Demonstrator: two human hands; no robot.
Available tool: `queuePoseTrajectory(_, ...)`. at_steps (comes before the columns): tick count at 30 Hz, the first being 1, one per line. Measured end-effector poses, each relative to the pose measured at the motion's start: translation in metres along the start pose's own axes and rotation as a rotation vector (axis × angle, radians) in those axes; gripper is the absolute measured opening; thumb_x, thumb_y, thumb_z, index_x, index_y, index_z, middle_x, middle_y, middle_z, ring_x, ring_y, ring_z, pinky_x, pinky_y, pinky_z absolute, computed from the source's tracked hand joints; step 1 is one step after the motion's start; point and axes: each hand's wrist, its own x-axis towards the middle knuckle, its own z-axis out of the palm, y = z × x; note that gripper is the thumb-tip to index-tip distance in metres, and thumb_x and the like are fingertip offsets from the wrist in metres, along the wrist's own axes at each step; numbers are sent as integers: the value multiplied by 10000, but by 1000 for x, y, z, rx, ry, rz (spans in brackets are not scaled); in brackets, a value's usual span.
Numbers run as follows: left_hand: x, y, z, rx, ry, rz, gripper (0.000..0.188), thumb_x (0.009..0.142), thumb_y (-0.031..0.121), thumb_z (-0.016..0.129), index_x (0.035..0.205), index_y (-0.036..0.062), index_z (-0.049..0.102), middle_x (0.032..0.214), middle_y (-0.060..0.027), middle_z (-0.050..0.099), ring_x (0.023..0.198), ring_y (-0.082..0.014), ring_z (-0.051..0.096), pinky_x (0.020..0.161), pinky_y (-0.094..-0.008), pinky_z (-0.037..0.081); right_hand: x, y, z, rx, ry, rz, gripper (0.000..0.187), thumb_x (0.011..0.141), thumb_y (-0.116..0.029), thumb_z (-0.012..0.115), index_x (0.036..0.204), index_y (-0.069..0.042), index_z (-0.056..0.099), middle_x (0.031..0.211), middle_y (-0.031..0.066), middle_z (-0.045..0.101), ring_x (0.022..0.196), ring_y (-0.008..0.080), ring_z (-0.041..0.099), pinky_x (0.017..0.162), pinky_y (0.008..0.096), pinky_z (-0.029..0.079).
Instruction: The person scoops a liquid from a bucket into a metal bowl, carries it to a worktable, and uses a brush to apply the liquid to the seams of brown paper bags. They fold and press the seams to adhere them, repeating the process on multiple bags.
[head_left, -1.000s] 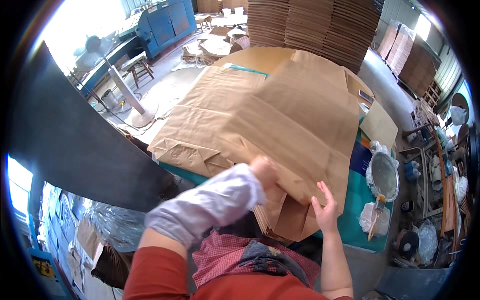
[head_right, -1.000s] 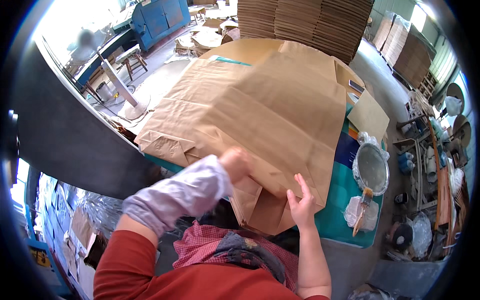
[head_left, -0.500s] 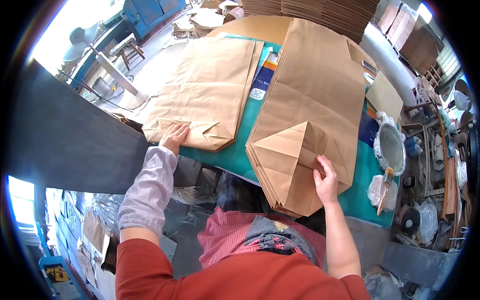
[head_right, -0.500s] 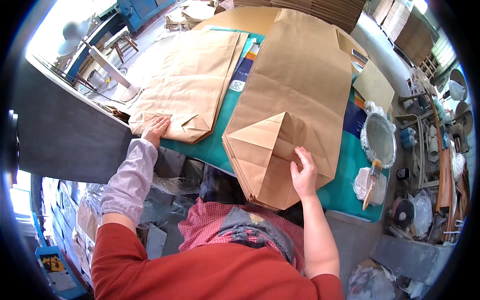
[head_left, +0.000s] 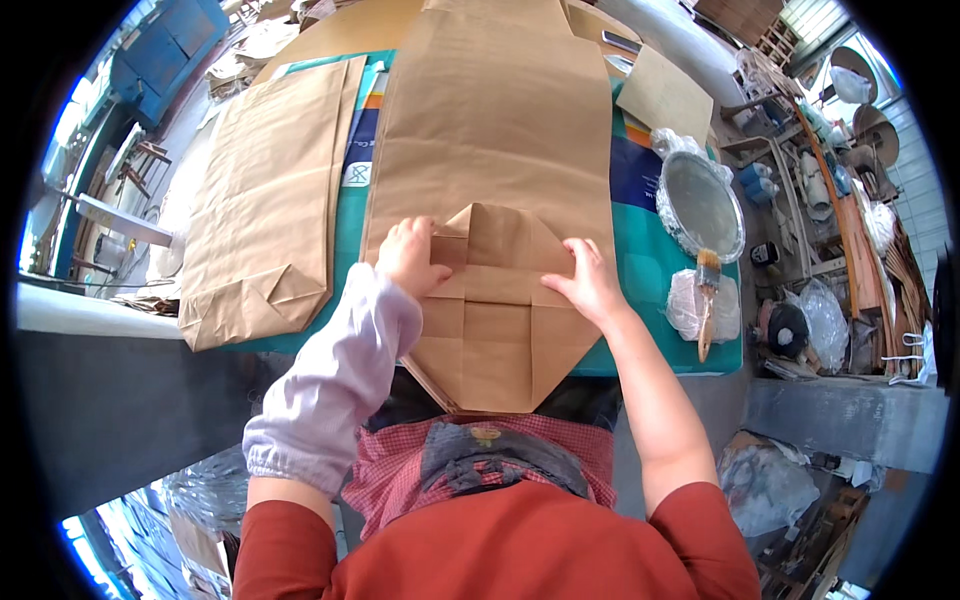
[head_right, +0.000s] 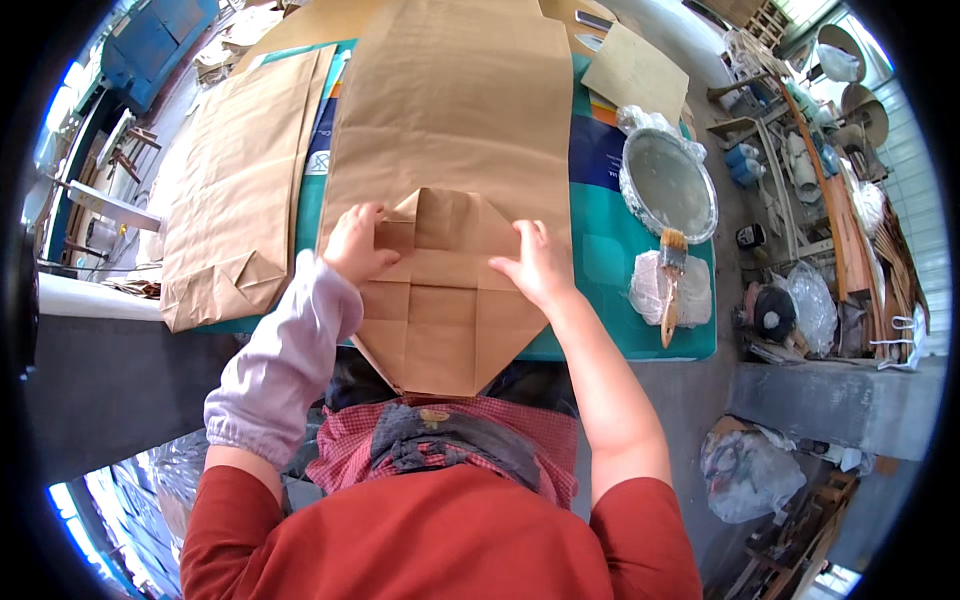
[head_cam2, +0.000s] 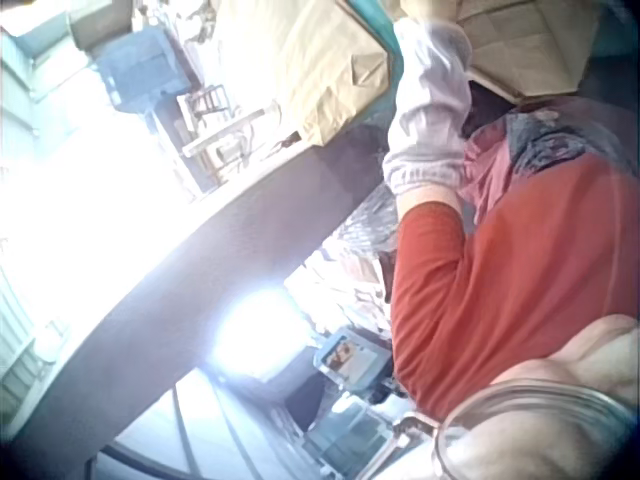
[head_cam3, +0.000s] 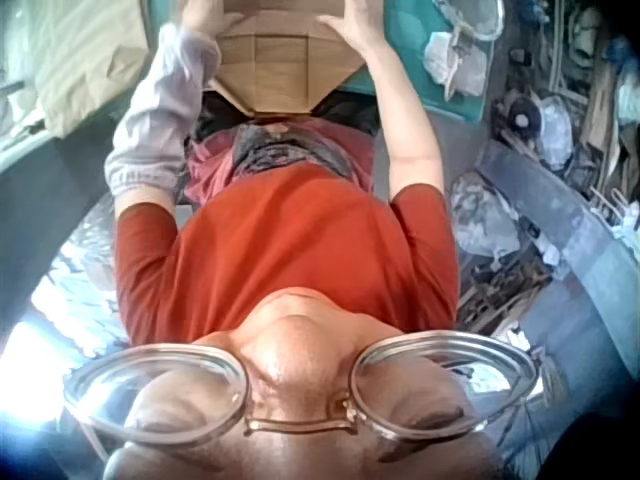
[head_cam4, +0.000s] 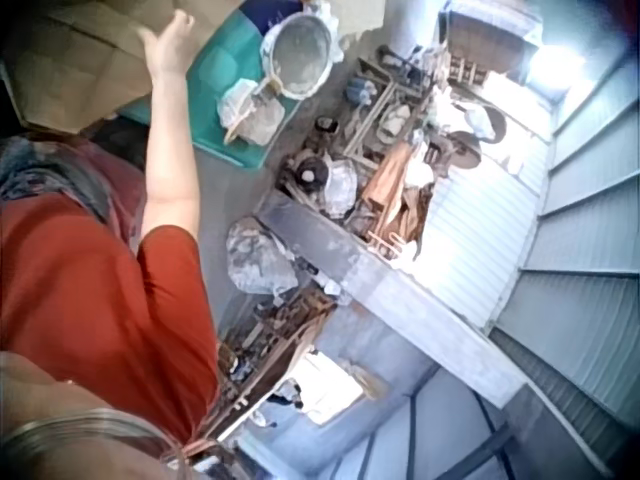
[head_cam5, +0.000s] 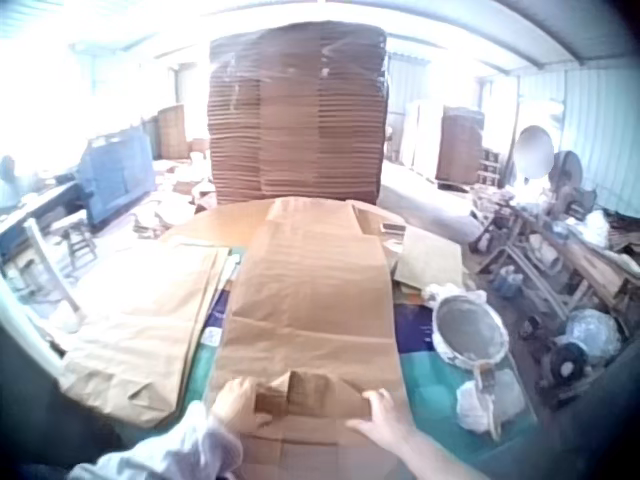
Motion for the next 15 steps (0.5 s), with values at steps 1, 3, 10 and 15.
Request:
queuePoseTrajectory(1, 12, -7, -1, -17, -136, -75, 430, 659, 150, 742, 1044, 15, 605, 894, -153, 632, 889, -315, 599, 788, -390, 478, 7, 3, -2, 22, -29, 14, 457, 713, -262, 766, 1049, -20, 575, 1086, 149, 586, 1003, 327, 576, 835, 381, 479)
queuePoseTrajectory(3, 32, -19, -17, -127, -437, -185, 290, 633, 125, 722, 889, 6, 656, 746, -160, 651, 691, -304, 639, 654, -386, 507, 15, 2, -25, 60, -156, 46, 340, 692, -197, 745, 960, -32, 616, 983, 123, 631, 950, 304, 602, 781, 370, 499)
queuePoseTrajectory(10, 6, 30, -21, 723, -653, 31, 178, 758, 93, 552, 876, 19, 663, 979, -119, 658, 959, -283, 625, 873, -390, 484, -9, 4, -25, -349, -69, -451, 123, 727, -45, 542, 845, -62, 573, 857, 92, 592, 860, 266, 593, 703, 383, 509)
queuePoseTrajectory(15, -63, 51, 21, 323, -357, 327, 740, 701, 203, 529, 1357, -86, 343, 1449, -245, 298, 1382, -333, 235, 1142, -420, 175, -55, -52, 26, -274, -117, -516, 758, 774, -293, 639, 1379, 39, 326, 1418, 197, 360, 1329, 297, 335, 1100, 406, 267)
